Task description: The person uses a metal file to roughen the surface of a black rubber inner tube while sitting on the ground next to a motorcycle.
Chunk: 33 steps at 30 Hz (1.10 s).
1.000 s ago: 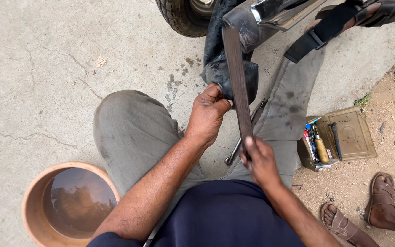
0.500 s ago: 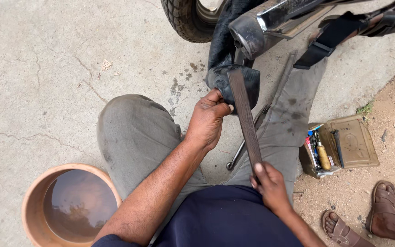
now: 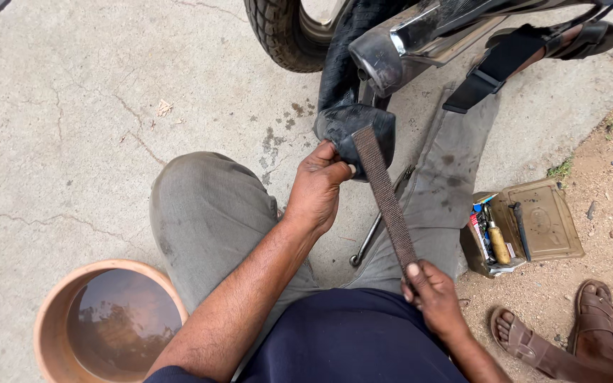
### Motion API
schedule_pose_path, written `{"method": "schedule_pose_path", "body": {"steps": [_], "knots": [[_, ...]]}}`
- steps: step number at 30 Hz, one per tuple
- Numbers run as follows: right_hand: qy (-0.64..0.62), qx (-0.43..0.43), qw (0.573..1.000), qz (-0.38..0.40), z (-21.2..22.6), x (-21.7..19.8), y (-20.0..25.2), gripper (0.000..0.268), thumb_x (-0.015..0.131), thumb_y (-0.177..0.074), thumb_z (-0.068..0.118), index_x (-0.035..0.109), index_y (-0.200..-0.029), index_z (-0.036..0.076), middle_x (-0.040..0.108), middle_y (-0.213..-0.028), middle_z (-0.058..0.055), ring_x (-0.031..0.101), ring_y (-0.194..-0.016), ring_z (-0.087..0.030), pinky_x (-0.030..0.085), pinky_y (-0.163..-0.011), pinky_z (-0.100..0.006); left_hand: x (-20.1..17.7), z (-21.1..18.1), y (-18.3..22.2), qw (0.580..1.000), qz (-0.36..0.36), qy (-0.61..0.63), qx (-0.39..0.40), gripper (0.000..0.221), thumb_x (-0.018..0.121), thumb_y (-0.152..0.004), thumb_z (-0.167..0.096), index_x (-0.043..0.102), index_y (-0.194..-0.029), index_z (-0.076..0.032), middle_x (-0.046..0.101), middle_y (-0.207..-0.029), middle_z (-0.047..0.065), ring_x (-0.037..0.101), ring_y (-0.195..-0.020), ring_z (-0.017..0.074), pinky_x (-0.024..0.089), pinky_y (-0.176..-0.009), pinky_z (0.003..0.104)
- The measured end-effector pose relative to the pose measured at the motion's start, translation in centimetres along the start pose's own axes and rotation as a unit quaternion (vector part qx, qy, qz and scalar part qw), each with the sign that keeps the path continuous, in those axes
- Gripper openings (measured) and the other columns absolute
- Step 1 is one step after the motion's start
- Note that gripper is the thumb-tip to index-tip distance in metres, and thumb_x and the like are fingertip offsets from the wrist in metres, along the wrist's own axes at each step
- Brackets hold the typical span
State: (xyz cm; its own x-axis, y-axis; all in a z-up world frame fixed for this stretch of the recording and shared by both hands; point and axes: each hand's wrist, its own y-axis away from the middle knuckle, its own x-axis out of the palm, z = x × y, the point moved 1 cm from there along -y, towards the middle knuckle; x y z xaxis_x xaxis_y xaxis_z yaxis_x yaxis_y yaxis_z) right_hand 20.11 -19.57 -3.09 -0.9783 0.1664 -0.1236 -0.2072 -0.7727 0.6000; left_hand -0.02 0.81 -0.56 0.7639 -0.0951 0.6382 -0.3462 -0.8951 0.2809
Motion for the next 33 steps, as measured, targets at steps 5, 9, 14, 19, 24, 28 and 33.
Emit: {"method": "schedule_pose_path", "body": {"steps": [5,9,14,19,24,28,33], "knots": [[-0.119,-0.061,0.991,0.009,4.7,5.8,-4.6,0.035,0.057,-0.101,0.039,0.058,-0.088,0.006,0.053,-0.063,0.002,0.044,-0.050,-0.007,0.035,-0.044,-0.026,-0.2,1.7,0.2,0.992,0.006,-0.109,0.065,0.020,0.058,-0.086,0.013,0.064,-0.100,0.001,0.052,-0.105,0.004,0.050,-0.099,0.0160,0.042,-0.092,0.031],[-0.084,-0.143,0.986,-0.030,10.9,6.7,-7.6,0.039,0.056,-0.103,0.040,0.057,-0.081,0.007,0.052,-0.059,0.000,0.042,-0.050,-0.009,0.035,-0.046,-0.028,1.5,-0.4,0.4,0.991,0.024,-0.113,0.061,0.038,0.053,-0.080,0.011,0.070,-0.113,0.002,0.061,-0.110,0.003,0.057,-0.106,0.0165,0.043,-0.098,0.031],[0.046,-0.170,0.984,-0.018,4.4,2.2,-4.8,0.044,0.057,-0.102,0.040,0.060,-0.074,0.006,0.054,-0.058,0.001,0.049,-0.054,-0.008,0.042,-0.052,-0.028,2.1,-2.7,0.6,0.999,0.009,-0.025,0.020,0.046,0.049,-0.079,0.014,0.066,-0.120,0.001,0.069,-0.119,0.005,0.059,-0.114,0.0154,0.040,-0.106,0.030],[-0.044,-0.075,0.996,0.017,-1.6,2.3,-2.0,0.041,0.059,-0.101,0.039,0.060,-0.078,0.006,0.052,-0.058,0.000,0.046,-0.052,-0.010,0.040,-0.051,-0.029,0.8,-1.3,0.3,1.000,0.021,-0.023,0.006,0.040,0.050,-0.085,0.015,0.067,-0.120,0.004,0.069,-0.116,0.007,0.059,-0.111,0.0178,0.041,-0.106,0.035],[-0.011,-0.154,0.988,-0.010,6.7,6.1,-7.2,0.047,0.058,-0.101,0.045,0.059,-0.073,0.008,0.054,-0.056,0.000,0.050,-0.049,-0.009,0.042,-0.048,-0.029,0.9,-0.1,0.8,0.995,0.024,-0.093,0.003,0.040,0.051,-0.085,0.013,0.067,-0.120,0.002,0.069,-0.112,0.008,0.060,-0.110,0.0169,0.044,-0.104,0.037],[-0.017,-0.191,0.981,-0.008,11.0,6.7,-7.7,0.048,0.058,-0.101,0.048,0.058,-0.075,0.008,0.054,-0.055,0.000,0.052,-0.049,-0.009,0.043,-0.047,-0.029,1.1,-0.8,1.4,0.997,0.040,-0.068,0.026,0.038,0.051,-0.085,0.015,0.064,-0.119,0.003,0.069,-0.115,0.009,0.061,-0.112,0.0183,0.044,-0.107,0.037],[0.042,-0.194,0.980,0.007,8.2,6.1,-5.9,0.048,0.057,-0.101,0.049,0.061,-0.076,0.008,0.058,-0.056,0.000,0.057,-0.050,-0.008,0.046,-0.048,-0.028,0.6,-2.8,2.0,0.999,0.023,-0.016,0.025,0.049,0.045,-0.081,0.007,0.059,-0.128,0.004,0.067,-0.122,0.011,0.061,-0.113,0.0199,0.044,-0.107,0.038]]}}
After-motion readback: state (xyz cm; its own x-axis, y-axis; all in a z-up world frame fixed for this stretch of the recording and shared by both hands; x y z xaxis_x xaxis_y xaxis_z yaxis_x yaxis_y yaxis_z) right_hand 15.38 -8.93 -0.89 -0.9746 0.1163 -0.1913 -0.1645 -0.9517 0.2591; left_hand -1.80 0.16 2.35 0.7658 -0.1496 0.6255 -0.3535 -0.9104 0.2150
